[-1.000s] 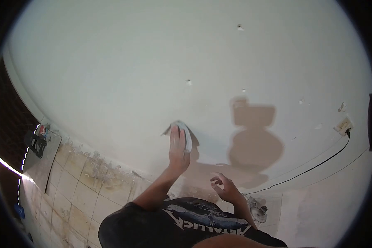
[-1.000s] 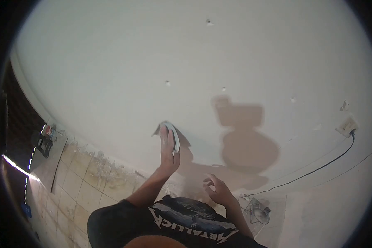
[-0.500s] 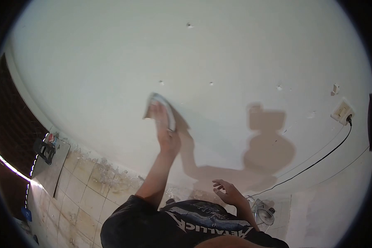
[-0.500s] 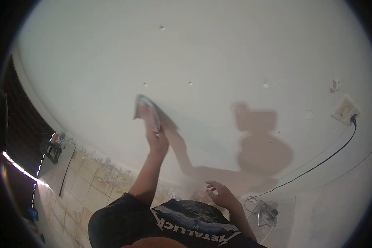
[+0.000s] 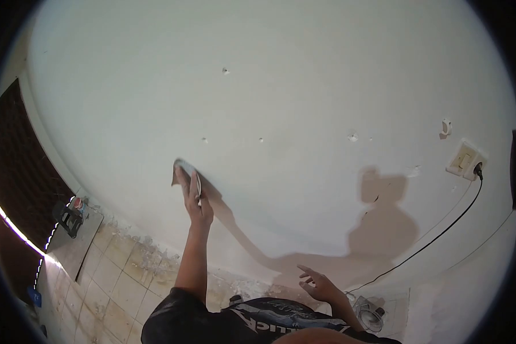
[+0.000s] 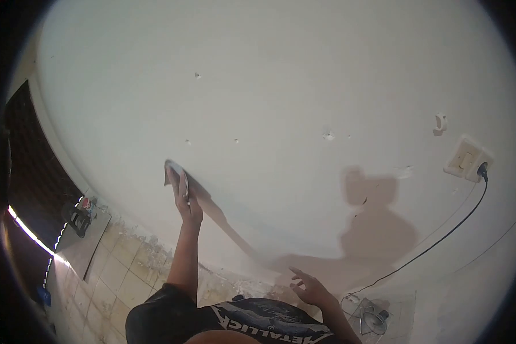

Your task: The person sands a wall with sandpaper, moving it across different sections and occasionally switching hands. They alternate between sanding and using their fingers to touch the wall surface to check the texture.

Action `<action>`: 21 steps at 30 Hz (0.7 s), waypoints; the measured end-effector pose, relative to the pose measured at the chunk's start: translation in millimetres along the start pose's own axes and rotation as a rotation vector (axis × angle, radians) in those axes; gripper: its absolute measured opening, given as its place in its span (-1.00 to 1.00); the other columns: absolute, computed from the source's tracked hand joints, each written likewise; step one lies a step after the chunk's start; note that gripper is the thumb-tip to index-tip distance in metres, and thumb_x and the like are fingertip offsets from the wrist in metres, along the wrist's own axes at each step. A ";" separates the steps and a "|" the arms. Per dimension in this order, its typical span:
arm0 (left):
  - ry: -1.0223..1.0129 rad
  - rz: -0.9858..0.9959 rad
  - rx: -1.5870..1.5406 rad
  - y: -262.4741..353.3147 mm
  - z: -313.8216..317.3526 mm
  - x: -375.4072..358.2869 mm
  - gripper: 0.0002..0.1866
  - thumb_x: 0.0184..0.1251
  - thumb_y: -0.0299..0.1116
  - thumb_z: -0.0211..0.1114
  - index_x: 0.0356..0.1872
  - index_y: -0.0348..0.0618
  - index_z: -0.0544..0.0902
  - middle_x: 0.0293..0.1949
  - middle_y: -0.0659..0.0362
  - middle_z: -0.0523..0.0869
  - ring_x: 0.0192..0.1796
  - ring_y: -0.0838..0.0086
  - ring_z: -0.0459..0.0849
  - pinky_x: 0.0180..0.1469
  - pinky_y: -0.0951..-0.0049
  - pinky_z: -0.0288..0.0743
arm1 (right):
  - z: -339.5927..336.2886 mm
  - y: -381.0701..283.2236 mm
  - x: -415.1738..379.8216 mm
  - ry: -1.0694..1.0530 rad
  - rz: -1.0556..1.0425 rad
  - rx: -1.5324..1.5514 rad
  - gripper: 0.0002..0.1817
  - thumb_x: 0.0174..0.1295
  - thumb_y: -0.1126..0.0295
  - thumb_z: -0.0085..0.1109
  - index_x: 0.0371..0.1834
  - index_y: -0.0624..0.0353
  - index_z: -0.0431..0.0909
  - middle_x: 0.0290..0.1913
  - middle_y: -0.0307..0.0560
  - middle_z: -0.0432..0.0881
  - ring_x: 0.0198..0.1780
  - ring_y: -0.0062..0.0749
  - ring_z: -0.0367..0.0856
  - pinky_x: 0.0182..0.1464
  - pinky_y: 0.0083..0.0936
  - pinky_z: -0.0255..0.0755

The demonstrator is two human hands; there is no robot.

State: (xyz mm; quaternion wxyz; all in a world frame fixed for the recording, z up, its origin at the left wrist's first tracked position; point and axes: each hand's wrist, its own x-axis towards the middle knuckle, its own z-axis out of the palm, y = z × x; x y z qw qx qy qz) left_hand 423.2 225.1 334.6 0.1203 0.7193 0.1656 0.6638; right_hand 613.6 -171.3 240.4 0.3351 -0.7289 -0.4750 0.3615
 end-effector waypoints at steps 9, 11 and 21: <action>-0.253 -0.014 0.101 39.0 32.1 -79.6 -0.22 0.15 -0.59 0.31 0.51 -0.22 0.42 0.64 -0.35 0.00 0.65 -0.38 -0.06 0.62 -0.13 -0.02 | 26.7 -21.3 43.2 -0.020 -0.149 0.203 -0.19 0.55 0.40 0.06 0.74 0.07 -0.18 0.28 0.16 0.65 0.06 -0.33 0.71 0.22 -0.34 0.53; -0.256 -0.089 0.159 20.1 26.1 -83.5 -0.19 0.15 -0.58 0.33 0.54 -0.21 0.37 0.65 -0.34 -0.02 0.65 -0.39 -0.06 0.61 -0.13 0.01 | 33.6 -24.7 47.1 -0.017 -0.167 0.201 -0.17 0.55 0.41 0.06 0.74 0.08 -0.22 0.32 0.18 0.63 0.08 -0.33 0.71 0.24 -0.35 0.52; 0.158 -0.450 -0.317 -81.7 -41.9 9.5 -0.32 0.47 -0.70 0.02 0.62 -0.30 0.19 0.71 -0.07 -0.06 0.73 0.14 -0.09 0.66 0.18 -0.12 | 62.4 -30.1 42.9 0.032 -0.191 0.126 -0.39 0.46 0.43 0.22 0.55 0.20 0.32 0.17 0.08 0.76 0.09 -0.33 0.78 0.24 -0.35 0.55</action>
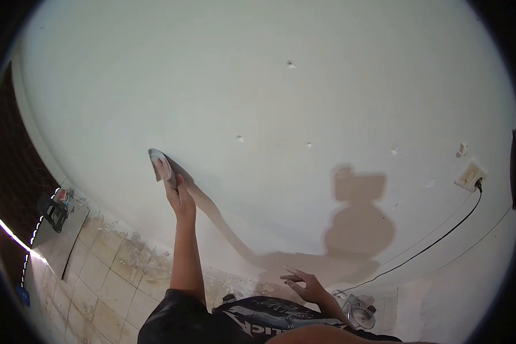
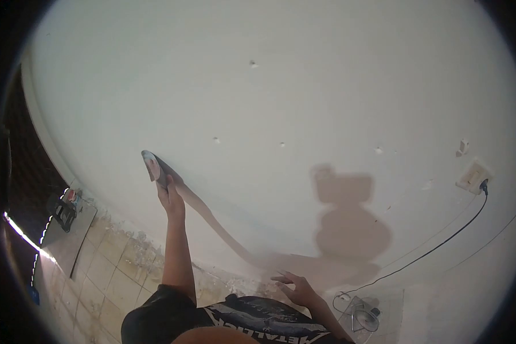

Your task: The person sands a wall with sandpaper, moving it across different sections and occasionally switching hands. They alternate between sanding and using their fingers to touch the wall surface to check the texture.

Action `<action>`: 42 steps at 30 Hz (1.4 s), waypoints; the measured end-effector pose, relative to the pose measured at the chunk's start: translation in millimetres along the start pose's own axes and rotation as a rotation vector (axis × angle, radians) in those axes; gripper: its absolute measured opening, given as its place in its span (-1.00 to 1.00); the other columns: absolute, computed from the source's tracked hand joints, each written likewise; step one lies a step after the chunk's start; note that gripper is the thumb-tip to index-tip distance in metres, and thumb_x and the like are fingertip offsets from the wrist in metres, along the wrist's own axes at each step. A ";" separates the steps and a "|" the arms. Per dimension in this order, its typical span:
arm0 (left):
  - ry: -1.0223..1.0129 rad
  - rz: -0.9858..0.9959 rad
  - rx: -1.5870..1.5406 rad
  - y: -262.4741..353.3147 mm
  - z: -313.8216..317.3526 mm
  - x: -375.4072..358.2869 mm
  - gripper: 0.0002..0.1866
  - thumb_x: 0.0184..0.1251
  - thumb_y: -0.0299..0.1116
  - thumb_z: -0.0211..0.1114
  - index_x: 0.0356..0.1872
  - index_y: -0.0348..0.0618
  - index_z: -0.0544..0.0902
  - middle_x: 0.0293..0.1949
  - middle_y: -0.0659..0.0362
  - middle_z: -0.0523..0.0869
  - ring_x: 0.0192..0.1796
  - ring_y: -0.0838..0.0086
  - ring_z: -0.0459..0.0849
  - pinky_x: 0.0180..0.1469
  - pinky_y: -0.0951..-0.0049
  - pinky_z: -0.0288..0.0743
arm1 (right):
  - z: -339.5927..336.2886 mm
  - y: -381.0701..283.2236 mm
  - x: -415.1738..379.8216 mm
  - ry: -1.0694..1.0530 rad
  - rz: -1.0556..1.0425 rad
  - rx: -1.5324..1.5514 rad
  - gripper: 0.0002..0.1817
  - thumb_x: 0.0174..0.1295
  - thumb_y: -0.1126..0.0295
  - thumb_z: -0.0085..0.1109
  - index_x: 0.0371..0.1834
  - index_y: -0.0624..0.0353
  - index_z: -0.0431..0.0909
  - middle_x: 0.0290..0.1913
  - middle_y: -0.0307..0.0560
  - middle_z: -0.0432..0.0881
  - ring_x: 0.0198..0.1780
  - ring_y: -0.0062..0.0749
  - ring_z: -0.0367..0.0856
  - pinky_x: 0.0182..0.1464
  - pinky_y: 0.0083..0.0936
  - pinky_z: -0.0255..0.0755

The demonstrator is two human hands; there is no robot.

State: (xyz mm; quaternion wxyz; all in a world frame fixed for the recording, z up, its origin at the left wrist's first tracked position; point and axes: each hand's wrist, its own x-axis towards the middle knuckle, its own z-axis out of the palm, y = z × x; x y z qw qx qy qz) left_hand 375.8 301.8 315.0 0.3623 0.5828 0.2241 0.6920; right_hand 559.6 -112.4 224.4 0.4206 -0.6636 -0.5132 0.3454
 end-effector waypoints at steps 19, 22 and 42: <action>0.283 -0.386 -0.275 14.8 5.7 -8.8 -0.36 0.72 -0.15 0.02 0.60 -0.36 0.15 0.51 -0.08 0.35 0.46 0.16 0.39 0.51 0.21 0.21 | 32.6 -43.5 9.5 0.315 -0.066 0.053 -0.86 0.45 0.55 0.14 -0.10 0.32 0.70 -0.20 0.02 0.83 -0.22 -0.35 0.82 -0.09 -0.41 0.68; -0.100 -0.027 0.078 46.3 35.0 -35.9 -0.40 0.55 -0.45 0.13 0.57 -0.27 0.28 0.62 -0.19 0.15 0.64 0.01 0.14 0.60 0.11 0.06 | 28.4 -40.1 9.7 0.343 -0.115 0.079 -0.87 0.43 0.57 0.14 -0.10 0.32 0.69 -0.20 0.02 0.82 -0.24 -0.33 0.82 -0.10 -0.40 0.68; -0.498 0.295 0.234 77.8 103.3 -144.4 -0.26 0.39 -0.70 0.05 0.63 -0.26 0.19 0.67 -0.19 0.03 0.71 -0.09 -0.11 0.68 -0.04 -0.22 | -28.5 -2.7 -49.4 0.364 -0.225 0.079 -0.86 0.45 0.56 0.14 -0.14 0.34 0.71 -0.24 0.04 0.80 -0.32 -0.35 0.77 -0.19 -0.45 0.65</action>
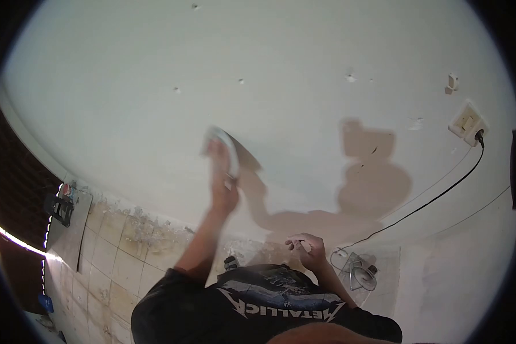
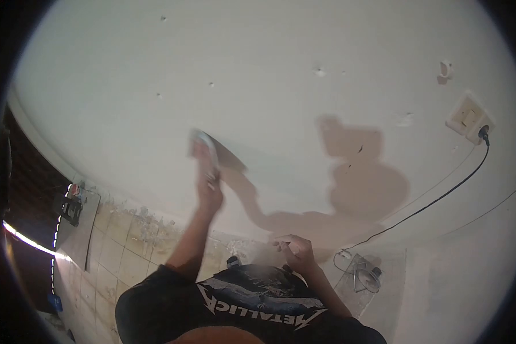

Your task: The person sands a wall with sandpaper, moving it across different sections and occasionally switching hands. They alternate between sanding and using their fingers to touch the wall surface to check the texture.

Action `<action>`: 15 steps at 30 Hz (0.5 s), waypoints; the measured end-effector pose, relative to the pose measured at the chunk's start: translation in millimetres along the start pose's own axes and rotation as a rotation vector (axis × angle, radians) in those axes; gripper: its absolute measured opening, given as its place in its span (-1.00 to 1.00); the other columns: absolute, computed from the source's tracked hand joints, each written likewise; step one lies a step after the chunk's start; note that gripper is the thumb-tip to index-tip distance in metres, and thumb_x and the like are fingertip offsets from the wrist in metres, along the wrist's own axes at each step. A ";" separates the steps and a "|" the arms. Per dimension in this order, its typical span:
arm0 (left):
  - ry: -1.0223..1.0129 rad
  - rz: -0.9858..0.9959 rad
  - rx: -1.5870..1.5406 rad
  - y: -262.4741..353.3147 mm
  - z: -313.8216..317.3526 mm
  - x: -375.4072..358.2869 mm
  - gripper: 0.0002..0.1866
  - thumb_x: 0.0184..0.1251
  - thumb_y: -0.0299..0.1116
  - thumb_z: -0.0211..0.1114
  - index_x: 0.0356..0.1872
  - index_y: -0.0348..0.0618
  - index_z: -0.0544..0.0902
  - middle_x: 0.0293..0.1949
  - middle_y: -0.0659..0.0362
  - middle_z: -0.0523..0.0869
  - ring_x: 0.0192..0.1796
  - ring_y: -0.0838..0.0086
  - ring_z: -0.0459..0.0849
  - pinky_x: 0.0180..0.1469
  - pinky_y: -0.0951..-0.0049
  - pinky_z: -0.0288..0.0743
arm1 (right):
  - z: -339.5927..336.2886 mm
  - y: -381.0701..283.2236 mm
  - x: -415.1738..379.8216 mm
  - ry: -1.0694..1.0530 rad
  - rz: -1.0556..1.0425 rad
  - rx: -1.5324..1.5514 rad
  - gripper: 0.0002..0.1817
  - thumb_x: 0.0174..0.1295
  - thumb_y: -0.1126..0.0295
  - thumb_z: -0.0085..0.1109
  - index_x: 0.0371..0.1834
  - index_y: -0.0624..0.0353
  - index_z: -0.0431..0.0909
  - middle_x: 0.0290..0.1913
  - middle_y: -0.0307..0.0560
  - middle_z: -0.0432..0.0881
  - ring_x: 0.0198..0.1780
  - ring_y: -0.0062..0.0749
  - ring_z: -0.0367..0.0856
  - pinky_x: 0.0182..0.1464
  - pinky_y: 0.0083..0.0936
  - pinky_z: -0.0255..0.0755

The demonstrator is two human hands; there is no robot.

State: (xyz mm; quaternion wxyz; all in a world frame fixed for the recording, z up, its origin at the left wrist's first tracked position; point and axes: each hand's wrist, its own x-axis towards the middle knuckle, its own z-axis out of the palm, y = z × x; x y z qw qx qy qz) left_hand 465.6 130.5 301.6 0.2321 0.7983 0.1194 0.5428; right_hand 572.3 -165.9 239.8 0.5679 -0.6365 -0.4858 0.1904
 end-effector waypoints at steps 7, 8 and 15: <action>0.250 -0.307 -0.113 28.7 27.0 -25.4 -0.43 0.71 -0.41 -0.10 0.61 -0.40 0.11 0.69 -0.19 -0.11 0.73 0.08 -0.19 0.66 0.13 -0.12 | -34.0 8.7 -17.6 0.034 -0.029 0.043 -0.86 0.46 0.54 0.14 -0.13 0.35 0.70 -0.25 0.04 0.80 -0.34 -0.36 0.76 -0.24 -0.46 0.65; 0.369 -0.314 -0.062 20.7 13.5 -1.9 -0.43 0.71 -0.38 -0.06 0.60 -0.41 0.13 0.66 -0.18 0.02 0.69 0.11 -0.03 0.62 0.17 0.00 | -39.9 9.9 -22.8 0.036 -0.028 0.038 -0.86 0.46 0.54 0.14 -0.13 0.35 0.70 -0.26 0.04 0.79 -0.34 -0.36 0.76 -0.23 -0.46 0.65; 0.537 -0.529 -0.304 28.4 1.4 69.7 -0.45 0.68 -0.33 0.06 0.52 -0.45 0.26 0.32 -0.01 0.52 0.25 0.38 0.50 0.35 0.33 0.34 | -71.6 22.1 -17.2 0.068 -0.089 0.025 -0.86 0.46 0.55 0.13 -0.12 0.35 0.68 -0.27 0.03 0.79 -0.36 -0.37 0.76 -0.23 -0.46 0.64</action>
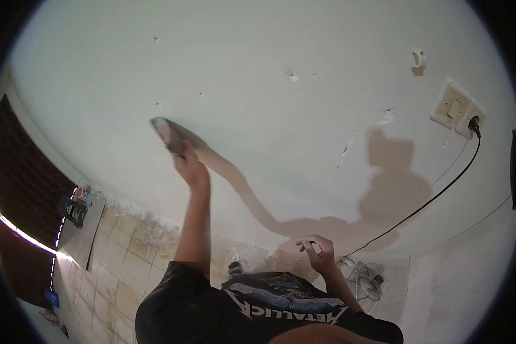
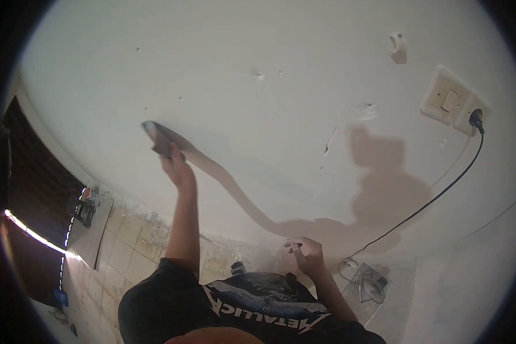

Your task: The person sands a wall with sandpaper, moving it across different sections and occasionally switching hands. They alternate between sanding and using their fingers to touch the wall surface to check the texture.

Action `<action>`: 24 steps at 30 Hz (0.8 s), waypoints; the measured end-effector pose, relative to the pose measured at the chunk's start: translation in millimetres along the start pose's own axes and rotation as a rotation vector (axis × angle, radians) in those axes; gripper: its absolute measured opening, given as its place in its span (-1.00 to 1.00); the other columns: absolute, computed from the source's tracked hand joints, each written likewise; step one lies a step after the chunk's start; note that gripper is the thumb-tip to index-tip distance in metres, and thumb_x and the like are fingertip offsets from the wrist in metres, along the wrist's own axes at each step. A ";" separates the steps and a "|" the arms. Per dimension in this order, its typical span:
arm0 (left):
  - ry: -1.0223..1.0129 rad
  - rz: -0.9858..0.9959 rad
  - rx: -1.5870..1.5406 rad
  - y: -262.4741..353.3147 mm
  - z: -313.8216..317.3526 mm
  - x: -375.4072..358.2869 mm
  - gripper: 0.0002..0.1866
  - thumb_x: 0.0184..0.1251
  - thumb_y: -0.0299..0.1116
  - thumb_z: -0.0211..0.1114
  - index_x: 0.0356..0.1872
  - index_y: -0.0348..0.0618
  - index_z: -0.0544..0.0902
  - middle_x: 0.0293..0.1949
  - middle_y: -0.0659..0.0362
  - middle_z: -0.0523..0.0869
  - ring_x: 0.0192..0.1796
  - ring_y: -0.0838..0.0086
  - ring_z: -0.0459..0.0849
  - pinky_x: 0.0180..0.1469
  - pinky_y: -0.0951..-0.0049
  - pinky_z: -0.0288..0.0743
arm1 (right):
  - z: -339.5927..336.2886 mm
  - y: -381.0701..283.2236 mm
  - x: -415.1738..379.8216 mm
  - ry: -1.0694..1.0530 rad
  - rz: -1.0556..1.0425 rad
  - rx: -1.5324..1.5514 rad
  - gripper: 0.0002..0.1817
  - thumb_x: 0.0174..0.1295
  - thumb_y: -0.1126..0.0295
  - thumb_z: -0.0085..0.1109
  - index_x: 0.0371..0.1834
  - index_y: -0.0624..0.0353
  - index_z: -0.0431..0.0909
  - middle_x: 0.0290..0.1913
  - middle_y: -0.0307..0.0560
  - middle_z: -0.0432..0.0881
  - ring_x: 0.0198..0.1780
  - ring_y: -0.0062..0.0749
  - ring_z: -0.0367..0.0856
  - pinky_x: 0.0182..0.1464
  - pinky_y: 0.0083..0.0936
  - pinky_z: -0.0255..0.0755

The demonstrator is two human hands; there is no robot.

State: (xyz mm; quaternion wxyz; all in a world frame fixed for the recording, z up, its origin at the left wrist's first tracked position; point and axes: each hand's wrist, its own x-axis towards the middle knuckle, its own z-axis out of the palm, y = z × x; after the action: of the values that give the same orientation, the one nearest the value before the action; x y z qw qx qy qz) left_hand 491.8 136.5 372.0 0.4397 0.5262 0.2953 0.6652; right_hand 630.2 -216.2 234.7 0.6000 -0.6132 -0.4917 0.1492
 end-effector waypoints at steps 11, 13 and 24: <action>-0.125 0.256 0.415 -104.8 -20.1 -92.3 -0.35 0.57 -0.59 -0.07 0.65 -0.24 0.09 0.71 -0.13 -0.20 0.74 0.06 -0.29 0.68 0.11 -0.26 | 11.1 30.3 5.9 -0.190 -0.083 0.016 -0.85 0.40 0.61 0.12 -0.12 0.35 0.70 -0.27 0.01 0.79 -0.27 -0.38 0.77 -0.21 -0.45 0.66; 0.032 0.123 0.340 -94.0 -36.6 -40.0 -0.37 0.63 -0.49 -0.03 0.64 -0.30 0.07 0.68 -0.12 0.04 0.70 0.12 0.00 0.66 0.23 -0.11 | 15.3 37.0 2.9 -0.186 -0.045 0.069 -0.85 0.40 0.62 0.11 -0.13 0.35 0.70 -0.28 0.00 0.79 -0.29 -0.38 0.77 -0.22 -0.46 0.66; -0.632 0.863 0.659 -12.4 12.9 -60.4 -0.30 0.29 -0.71 0.10 0.53 -0.29 0.37 0.60 -0.28 0.19 0.64 -0.16 0.16 0.63 0.00 0.03 | 55.3 14.8 48.5 -0.170 0.047 0.098 -0.84 0.42 0.56 0.14 -0.08 0.31 0.71 -0.25 0.01 0.80 -0.30 -0.37 0.78 -0.21 -0.49 0.65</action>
State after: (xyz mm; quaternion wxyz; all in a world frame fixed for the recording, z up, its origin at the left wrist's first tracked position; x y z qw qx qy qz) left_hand 511.2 87.0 338.3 0.0122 0.8772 0.1015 0.4690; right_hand 616.7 -142.7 228.3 0.5817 -0.5798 -0.5183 0.2385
